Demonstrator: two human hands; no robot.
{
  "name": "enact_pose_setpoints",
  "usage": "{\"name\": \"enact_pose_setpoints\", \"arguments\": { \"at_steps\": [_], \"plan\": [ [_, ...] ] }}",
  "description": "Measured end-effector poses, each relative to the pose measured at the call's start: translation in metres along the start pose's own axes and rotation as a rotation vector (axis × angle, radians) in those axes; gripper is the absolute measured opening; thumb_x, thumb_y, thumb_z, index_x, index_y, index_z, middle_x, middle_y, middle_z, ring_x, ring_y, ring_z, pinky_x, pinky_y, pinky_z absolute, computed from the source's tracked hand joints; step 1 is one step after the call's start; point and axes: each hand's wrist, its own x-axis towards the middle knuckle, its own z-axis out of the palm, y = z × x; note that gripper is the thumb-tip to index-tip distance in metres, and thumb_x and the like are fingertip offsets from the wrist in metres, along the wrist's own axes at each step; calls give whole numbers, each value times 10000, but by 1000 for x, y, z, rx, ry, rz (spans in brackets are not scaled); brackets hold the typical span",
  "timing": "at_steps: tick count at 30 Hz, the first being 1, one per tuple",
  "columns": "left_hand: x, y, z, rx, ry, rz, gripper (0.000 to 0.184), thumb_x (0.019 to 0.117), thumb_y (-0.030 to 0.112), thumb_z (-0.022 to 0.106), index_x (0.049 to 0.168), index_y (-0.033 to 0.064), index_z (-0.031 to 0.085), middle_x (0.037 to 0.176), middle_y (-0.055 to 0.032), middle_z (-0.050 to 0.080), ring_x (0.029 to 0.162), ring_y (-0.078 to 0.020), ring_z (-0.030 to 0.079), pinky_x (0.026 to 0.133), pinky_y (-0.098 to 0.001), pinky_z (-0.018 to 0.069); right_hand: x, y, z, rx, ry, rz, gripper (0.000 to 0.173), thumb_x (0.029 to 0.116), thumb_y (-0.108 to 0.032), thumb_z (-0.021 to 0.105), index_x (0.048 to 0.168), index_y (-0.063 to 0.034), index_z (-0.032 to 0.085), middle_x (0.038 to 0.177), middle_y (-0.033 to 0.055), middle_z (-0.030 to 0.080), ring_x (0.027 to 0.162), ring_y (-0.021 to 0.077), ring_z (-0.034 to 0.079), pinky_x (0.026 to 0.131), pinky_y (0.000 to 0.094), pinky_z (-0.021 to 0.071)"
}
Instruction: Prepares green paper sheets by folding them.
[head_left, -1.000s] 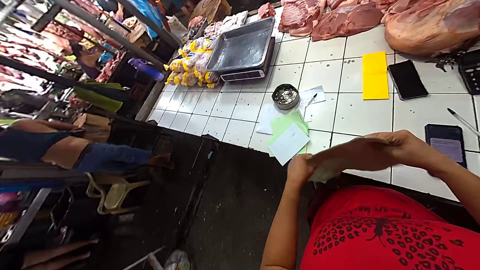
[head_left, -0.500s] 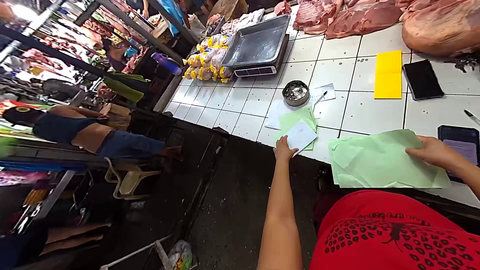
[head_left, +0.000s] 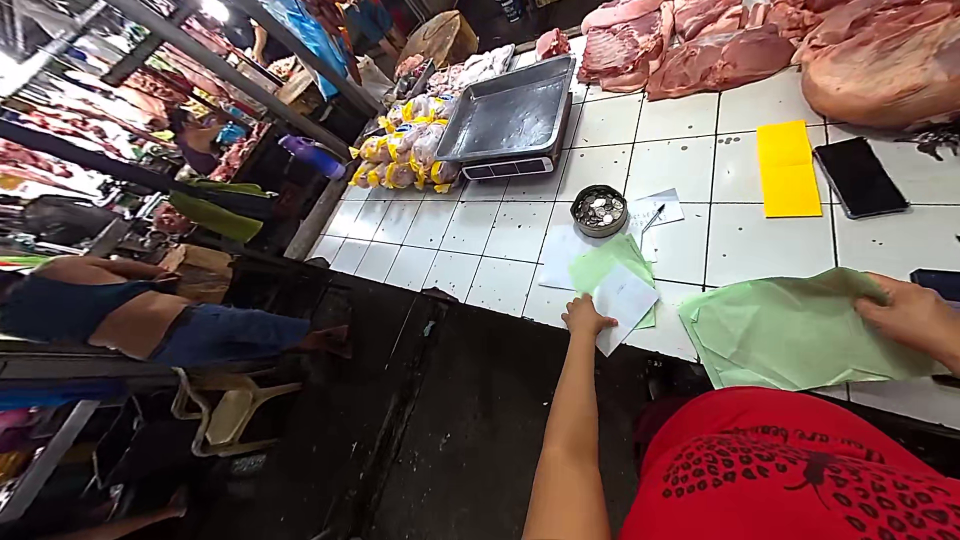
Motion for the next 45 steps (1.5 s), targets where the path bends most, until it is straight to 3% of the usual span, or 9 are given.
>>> {"name": "enact_pose_setpoints", "arguments": {
  "at_steps": [6,10,13,19,22,26,32,39,45],
  "plan": [
    [15,-4,-17,-470,14,234,369,985,171,663,1260,-72,628,1239,-264,665,1185,-346,646,1059,-511,477,18,-28,21,106,0,-133,292,981,15,560,1252,47,666,1170,354,659,1150,515,619,976,717,410],
    [21,6,-39,-812,6,416,465,949,6,660,1382,-86,518,1268,-268,646,1131,-281,675,1014,-430,534,24,-50,34,156,50,-478,274,893,22,594,1137,78,704,1110,301,699,1074,449,673,950,654,486],
    [20,20,-58,-920,-119,583,573,936,-62,631,1475,-40,440,1331,-234,618,1084,-200,687,952,-360,567,29,-78,47,138,23,-711,251,855,24,645,1086,75,728,1255,266,669,1171,441,644,997,627,495],
    [16,53,-69,-767,-298,940,295,901,-43,654,1189,-97,630,1081,-123,702,930,-60,672,879,-256,560,20,-134,70,-19,82,-854,242,871,-14,678,1065,-108,787,1543,249,476,894,453,730,709,616,575],
    [7,73,-71,-705,-283,1090,193,876,-22,704,1060,-78,694,1008,-90,724,912,-35,670,872,-229,552,21,-143,75,-81,92,-837,259,874,39,650,1075,-75,768,1473,250,551,950,464,718,752,611,566],
    [0,88,-83,-744,-346,1082,447,890,16,695,1298,-108,561,1112,-150,708,951,-91,686,889,-282,560,23,-132,68,38,83,-707,277,907,32,603,1119,-45,764,1143,180,733,1058,383,710,870,606,554],
    [16,87,-86,-734,-424,917,167,1001,7,560,1111,-82,650,923,-37,726,826,-31,686,823,-257,579,17,-113,43,259,44,-414,218,959,-17,635,1151,4,737,1133,165,726,1062,271,687,972,499,519],
    [-6,116,-70,-634,-324,986,284,1081,95,427,1101,-61,664,888,-36,671,799,-16,616,795,-239,527,15,-108,32,247,74,-295,291,1057,-249,588,1015,11,710,1015,143,690,942,245,658,863,497,507],
    [-32,135,-48,-634,-342,1063,298,1087,103,406,1089,-63,653,853,-23,636,764,4,570,757,-211,492,14,-104,23,268,100,-357,242,1013,-204,661,1008,22,747,1262,159,682,1120,278,667,978,516,512]
  ]
}}
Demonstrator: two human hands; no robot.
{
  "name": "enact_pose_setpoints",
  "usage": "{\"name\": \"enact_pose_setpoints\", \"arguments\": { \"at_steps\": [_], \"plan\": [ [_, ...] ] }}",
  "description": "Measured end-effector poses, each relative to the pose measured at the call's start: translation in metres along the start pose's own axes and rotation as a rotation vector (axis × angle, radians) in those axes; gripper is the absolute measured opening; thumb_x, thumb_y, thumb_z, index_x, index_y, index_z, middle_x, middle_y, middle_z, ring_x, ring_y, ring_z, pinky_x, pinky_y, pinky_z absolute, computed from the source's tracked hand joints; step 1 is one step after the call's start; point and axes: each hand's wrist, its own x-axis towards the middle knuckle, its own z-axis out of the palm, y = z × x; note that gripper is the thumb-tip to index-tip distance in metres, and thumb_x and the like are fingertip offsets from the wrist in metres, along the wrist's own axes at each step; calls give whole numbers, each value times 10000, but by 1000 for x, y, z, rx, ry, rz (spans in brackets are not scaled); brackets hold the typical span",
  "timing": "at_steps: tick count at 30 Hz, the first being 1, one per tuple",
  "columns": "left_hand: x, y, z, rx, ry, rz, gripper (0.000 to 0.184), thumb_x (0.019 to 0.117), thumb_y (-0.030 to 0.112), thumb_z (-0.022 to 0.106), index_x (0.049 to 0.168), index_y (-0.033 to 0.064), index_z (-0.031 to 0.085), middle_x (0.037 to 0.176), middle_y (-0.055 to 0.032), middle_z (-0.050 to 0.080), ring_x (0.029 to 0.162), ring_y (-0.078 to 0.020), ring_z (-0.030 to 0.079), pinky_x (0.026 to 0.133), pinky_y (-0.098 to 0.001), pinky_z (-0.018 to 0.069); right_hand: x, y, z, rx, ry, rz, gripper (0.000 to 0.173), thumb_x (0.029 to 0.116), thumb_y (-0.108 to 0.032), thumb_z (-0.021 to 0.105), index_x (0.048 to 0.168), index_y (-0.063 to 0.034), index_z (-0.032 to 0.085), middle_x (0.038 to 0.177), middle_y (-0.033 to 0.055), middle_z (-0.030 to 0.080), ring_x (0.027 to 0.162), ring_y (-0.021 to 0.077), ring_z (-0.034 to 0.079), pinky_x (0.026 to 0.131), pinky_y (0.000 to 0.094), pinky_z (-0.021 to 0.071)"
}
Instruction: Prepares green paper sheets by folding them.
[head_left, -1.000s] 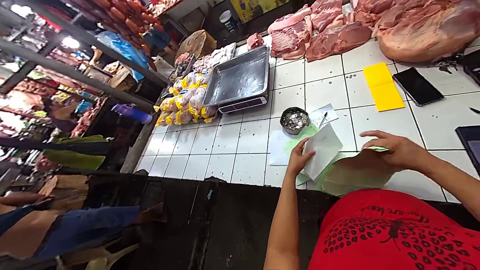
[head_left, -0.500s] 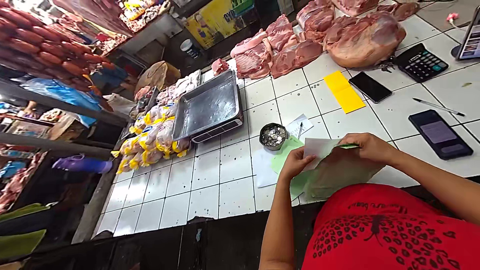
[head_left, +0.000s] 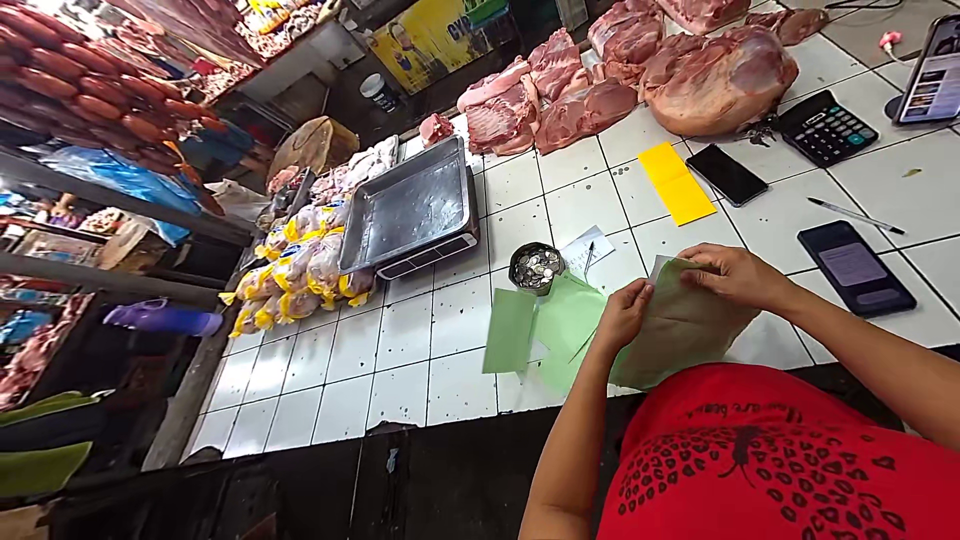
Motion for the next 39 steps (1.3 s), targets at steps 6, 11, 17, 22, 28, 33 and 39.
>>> {"name": "enact_pose_setpoints", "arguments": {
  "at_steps": [6,11,17,22,28,33,39],
  "plan": [
    [-4,8,23,42,45,30,339,1097,119,366,1116,-76,643,898,-65,649,808,-19,585,797,-234,497,-10,5,-13,50,0,44,198,981,-166,706,928,23,728,1030,125,695,924,206,639,843,453,506],
    [-11,24,43,182,-6,5,382,1084,187,451,1303,-105,563,1081,-220,696,995,-213,686,941,-406,534,-19,9,-22,56,7,3,204,978,-174,712,909,17,718,996,116,684,891,201,636,816,451,512],
    [-22,39,67,328,24,-41,374,1048,137,545,1330,-109,539,1102,-262,701,1045,-327,704,973,-496,527,-29,22,-26,-10,118,-255,254,911,-198,761,839,43,724,1040,201,668,1023,373,585,882,562,449],
    [-40,41,86,378,81,8,322,1049,127,526,1270,-97,597,1038,-231,725,997,-330,719,940,-520,540,-34,23,-39,160,-190,-74,724,825,-181,854,1396,-6,443,1224,171,635,1045,269,658,894,495,553],
    [-70,32,103,280,199,-26,357,963,110,670,1265,-64,600,1016,-172,726,881,-245,714,837,-446,571,-43,15,-47,109,-494,-176,77,927,-7,711,992,0,750,885,75,729,825,78,655,826,326,538],
    [-115,7,112,184,181,-386,327,850,126,803,1090,-75,707,1013,-182,732,970,-217,697,936,-435,531,-47,9,-42,95,-371,-434,131,909,12,663,972,-29,771,885,71,750,830,97,697,800,372,574],
    [-174,0,109,59,375,-617,191,954,121,692,1053,-42,705,921,-99,724,826,-93,675,843,-337,553,-33,21,-30,65,-303,-374,165,923,67,650,969,-38,769,905,88,744,829,151,694,788,440,560]
  ]
}}
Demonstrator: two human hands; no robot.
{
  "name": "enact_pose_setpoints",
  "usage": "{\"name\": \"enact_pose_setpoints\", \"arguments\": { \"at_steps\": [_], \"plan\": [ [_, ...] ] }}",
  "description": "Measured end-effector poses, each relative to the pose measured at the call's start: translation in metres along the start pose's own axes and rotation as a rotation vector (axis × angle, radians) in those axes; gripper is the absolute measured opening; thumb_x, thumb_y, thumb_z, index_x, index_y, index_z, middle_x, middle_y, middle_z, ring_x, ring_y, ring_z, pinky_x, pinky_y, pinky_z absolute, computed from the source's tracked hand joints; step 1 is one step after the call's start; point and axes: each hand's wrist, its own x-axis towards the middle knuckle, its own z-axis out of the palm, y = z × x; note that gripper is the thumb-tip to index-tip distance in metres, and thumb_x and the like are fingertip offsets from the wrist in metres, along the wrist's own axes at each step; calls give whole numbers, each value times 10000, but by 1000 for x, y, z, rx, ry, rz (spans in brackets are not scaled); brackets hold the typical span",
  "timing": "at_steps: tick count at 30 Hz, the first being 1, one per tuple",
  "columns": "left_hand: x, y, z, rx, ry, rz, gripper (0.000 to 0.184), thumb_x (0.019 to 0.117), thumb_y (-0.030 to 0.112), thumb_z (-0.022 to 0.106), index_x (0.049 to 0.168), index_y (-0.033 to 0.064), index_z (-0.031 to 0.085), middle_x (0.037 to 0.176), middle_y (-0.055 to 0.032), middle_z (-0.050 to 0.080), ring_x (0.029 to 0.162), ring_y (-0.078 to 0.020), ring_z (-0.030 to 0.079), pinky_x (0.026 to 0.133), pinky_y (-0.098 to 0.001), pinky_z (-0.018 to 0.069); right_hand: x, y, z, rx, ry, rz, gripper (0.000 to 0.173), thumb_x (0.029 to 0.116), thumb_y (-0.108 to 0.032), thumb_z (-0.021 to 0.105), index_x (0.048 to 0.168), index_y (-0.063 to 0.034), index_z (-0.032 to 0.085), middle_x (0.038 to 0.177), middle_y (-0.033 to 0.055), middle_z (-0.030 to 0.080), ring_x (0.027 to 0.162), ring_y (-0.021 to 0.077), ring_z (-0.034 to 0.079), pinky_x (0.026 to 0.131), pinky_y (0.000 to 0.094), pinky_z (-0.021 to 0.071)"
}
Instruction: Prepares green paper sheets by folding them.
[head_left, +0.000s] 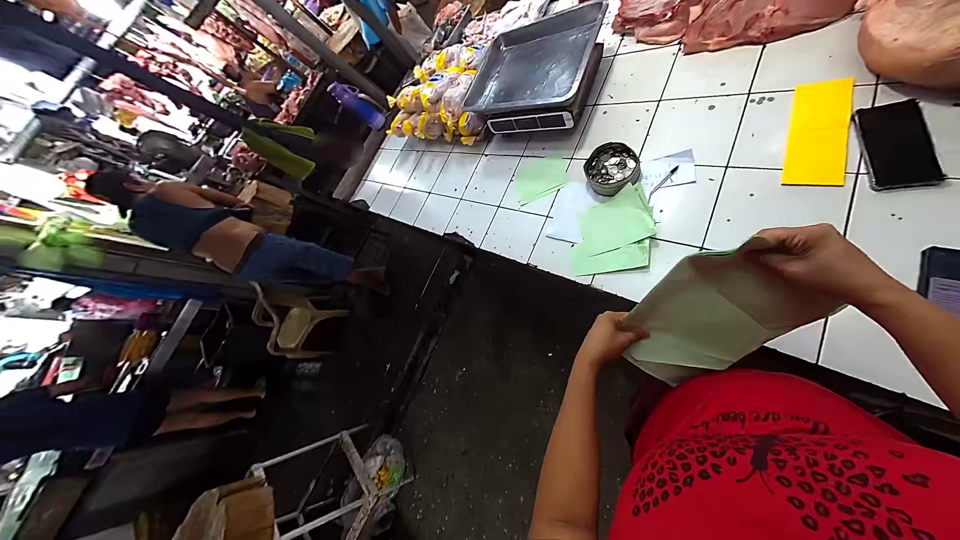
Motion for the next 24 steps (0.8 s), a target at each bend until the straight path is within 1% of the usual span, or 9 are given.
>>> {"name": "enact_pose_setpoints", "arguments": {
  "at_steps": [2,4,5,8,9,11,14,20,24],
  "plan": [
    [-4,-4,-11,-11,75,-23,188,980,129,656,1055,-36,704,902,-85,715,786,-86,655,803,-325,545,1,8,10,-2,19,22,174,937,81,626,1009,-9,757,967,138,747,899,223,711,845,508,558],
    [1,-11,-25,31,140,-92,225,1016,156,613,1115,-31,688,913,-104,706,728,-112,650,722,-320,557,3,15,16,-42,43,69,205,951,90,599,1051,-5,750,1005,185,742,949,314,713,864,598,534],
    [7,-18,-34,75,170,-149,246,1036,167,583,1163,-23,674,964,-126,706,758,-148,662,732,-341,561,4,20,16,-82,52,84,214,965,82,587,1073,-11,746,1019,211,737,967,374,709,864,653,515],
    [32,-42,-68,192,326,-258,294,1047,156,540,1268,2,659,1214,-181,697,1116,-271,677,1007,-455,512,5,35,7,-218,91,100,231,1003,43,554,1132,-17,736,1065,257,724,1001,476,692,860,727,486],
    [41,-47,-79,196,396,-266,310,1049,159,540,1288,-5,650,1257,-193,683,1191,-291,650,1064,-468,480,4,36,3,-253,109,114,238,1010,33,544,1148,-16,732,1074,268,720,1006,494,687,859,735,482],
    [60,-51,-100,195,514,-273,332,1048,174,551,1303,-19,641,1272,-206,677,1226,-308,634,1087,-477,460,3,34,-3,-284,154,186,254,1016,28,527,1168,-13,727,1068,299,712,1006,526,678,851,749,466],
    [95,-49,-124,254,553,-240,374,1041,205,566,1332,-24,621,1311,-219,651,1252,-330,613,1096,-491,449,0,30,-4,-280,221,281,264,1022,20,517,1183,-8,724,1079,315,707,1023,532,675,873,744,461],
    [169,-24,-141,419,425,-171,502,992,270,655,1414,13,567,1474,-243,517,1370,-401,500,1124,-538,418,1,26,7,-258,285,311,262,999,33,531,1168,-4,729,1100,279,719,1030,483,690,896,711,483],
    [210,-28,-151,453,324,-85,602,954,273,710,1456,5,517,1513,-244,477,1400,-408,463,1148,-535,392,5,23,19,-241,278,309,271,973,55,539,1156,8,733,1122,264,722,1052,463,694,923,695,492]
  ]
}}
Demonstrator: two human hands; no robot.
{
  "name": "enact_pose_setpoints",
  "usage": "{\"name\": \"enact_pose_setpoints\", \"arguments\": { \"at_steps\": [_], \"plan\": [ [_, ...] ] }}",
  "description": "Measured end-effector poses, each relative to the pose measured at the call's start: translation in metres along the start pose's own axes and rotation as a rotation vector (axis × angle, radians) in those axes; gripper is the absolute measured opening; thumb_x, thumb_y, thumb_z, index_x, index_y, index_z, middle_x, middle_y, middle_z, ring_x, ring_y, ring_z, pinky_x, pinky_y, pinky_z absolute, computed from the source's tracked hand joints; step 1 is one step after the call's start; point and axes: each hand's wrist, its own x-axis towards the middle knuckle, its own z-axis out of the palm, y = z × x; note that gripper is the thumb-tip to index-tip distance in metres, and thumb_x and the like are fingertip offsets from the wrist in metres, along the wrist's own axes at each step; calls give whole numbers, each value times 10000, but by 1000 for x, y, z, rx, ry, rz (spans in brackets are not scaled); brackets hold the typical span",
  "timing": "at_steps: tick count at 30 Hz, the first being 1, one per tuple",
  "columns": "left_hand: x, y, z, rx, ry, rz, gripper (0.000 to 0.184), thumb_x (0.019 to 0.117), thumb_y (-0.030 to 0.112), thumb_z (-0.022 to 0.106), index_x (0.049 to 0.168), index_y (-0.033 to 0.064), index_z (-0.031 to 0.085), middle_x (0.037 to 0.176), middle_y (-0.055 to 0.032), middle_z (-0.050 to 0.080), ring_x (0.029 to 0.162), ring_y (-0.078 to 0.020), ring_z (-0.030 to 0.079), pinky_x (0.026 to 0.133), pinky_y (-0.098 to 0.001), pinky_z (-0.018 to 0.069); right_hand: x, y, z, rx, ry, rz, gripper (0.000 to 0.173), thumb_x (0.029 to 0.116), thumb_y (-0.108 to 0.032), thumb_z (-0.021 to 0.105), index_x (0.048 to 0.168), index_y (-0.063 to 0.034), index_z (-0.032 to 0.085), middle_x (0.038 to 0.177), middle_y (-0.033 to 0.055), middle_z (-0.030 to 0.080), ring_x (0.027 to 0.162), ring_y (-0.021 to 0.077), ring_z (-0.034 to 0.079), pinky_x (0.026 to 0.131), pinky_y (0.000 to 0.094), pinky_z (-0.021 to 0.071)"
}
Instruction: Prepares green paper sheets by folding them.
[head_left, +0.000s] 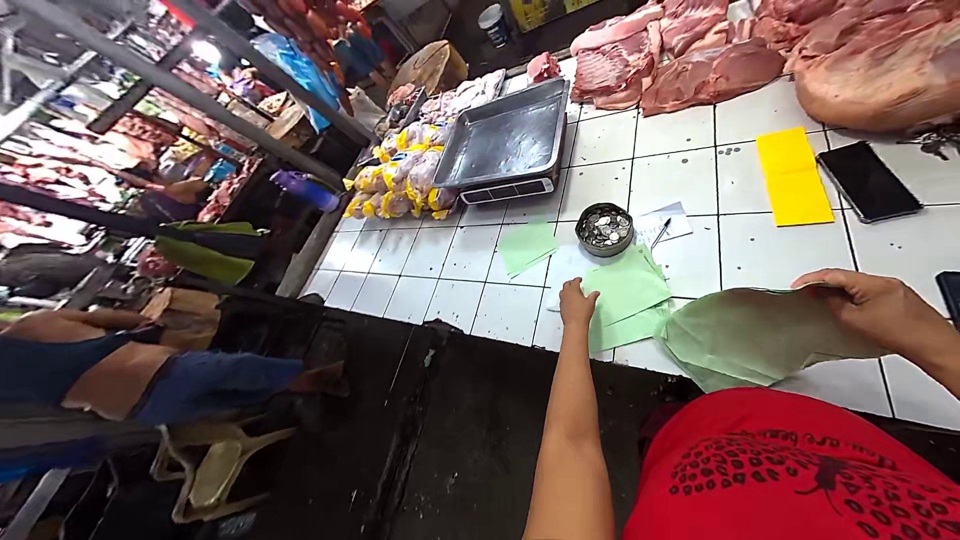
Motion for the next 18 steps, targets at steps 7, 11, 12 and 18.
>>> {"name": "enact_pose_setpoints", "arguments": {
  "at_steps": [7,11,12,18],
  "plan": [
    [31,6,3,-13,-124,-45,764,802,156,858,1444,-27,484,1411,-314,523,1335,-444,508,1111,-544,427,9,-22,9,-61,13,175,245,1028,-13,550,1216,8,704,1104,303,709,1065,499,677,922,711,467],
    [31,14,0,13,-101,-81,635,760,118,877,1332,32,616,1467,-312,440,1343,-477,456,1065,-576,441,14,-24,8,-89,4,283,283,1043,-64,564,1307,-5,648,1128,329,689,1100,534,651,938,729,448],
    [30,17,0,14,-89,-99,685,750,99,879,1367,37,587,1504,-318,388,1344,-489,444,1061,-571,446,15,-25,8,-90,4,308,298,1045,-71,566,1329,-10,632,1127,336,684,1096,542,647,931,733,444],
    [24,23,0,-44,-83,-102,797,768,19,839,1459,-13,442,1334,-303,599,1231,-441,607,1027,-566,494,14,-26,14,-48,71,326,635,1015,-51,622,1594,-143,376,1202,369,638,1081,584,625,931,731,446]
  ]
}}
